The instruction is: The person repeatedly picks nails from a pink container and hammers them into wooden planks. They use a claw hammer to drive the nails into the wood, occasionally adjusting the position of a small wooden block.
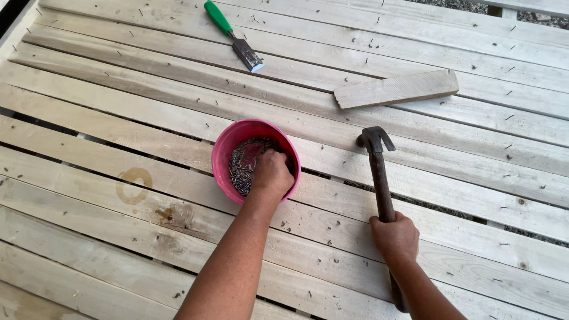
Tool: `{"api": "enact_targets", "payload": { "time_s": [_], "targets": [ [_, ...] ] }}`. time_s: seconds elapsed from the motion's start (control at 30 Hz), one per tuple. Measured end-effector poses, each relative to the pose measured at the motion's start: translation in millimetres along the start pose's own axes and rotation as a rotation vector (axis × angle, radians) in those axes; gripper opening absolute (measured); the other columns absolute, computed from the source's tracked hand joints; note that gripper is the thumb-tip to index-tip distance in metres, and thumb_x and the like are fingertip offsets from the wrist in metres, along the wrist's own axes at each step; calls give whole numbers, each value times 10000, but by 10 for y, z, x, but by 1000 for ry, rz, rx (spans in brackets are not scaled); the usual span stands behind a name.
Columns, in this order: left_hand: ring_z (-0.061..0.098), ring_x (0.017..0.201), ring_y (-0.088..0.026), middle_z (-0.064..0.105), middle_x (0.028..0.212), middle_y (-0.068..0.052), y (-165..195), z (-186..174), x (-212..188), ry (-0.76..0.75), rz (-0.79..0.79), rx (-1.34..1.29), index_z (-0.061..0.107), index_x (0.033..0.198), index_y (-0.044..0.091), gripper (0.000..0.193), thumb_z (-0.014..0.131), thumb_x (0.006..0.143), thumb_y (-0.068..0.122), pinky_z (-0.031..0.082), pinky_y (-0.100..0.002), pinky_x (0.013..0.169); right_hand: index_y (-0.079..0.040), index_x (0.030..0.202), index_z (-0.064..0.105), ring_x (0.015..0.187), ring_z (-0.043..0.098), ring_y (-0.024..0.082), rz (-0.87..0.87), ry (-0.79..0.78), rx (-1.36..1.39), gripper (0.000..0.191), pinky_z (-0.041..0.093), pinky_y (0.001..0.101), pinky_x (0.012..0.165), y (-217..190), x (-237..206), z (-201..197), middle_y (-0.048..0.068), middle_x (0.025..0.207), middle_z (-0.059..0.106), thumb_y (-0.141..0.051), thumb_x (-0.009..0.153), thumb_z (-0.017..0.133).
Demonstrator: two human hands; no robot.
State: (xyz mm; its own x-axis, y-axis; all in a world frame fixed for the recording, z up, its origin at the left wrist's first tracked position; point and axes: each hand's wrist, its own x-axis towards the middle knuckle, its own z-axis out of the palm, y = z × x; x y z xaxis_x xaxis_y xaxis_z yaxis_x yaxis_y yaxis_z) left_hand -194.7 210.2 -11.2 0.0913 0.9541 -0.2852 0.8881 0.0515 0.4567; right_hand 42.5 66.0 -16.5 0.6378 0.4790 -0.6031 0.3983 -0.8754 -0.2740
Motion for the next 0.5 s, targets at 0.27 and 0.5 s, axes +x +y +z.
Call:
{"api": "enact_targets", "payload": {
  "time_s": [0.27, 0.5],
  "targets": [
    [746, 890, -217, 781, 963, -91, -230, -100, 38, 34, 8, -407, 815, 931, 84, 144, 812, 791, 118, 597, -343, 869, -113, 1118, 776, 644, 659, 175, -28, 21, 14, 326, 568, 398, 644, 27, 32, 29, 87, 756, 734, -340, 889, 728],
    [734, 728, -107, 791, 901, -63, -267, -357, 30, -156, -176, -673, 783, 1013, 61, 128, 725, 899, 55, 610, -247, 578, -117, 1118, 771, 644, 658, 177, -19, 20, 9, 327, 569, 398, 645, 44, 60, 35, 91, 749, 729, -346, 889, 726]
  ]
}}
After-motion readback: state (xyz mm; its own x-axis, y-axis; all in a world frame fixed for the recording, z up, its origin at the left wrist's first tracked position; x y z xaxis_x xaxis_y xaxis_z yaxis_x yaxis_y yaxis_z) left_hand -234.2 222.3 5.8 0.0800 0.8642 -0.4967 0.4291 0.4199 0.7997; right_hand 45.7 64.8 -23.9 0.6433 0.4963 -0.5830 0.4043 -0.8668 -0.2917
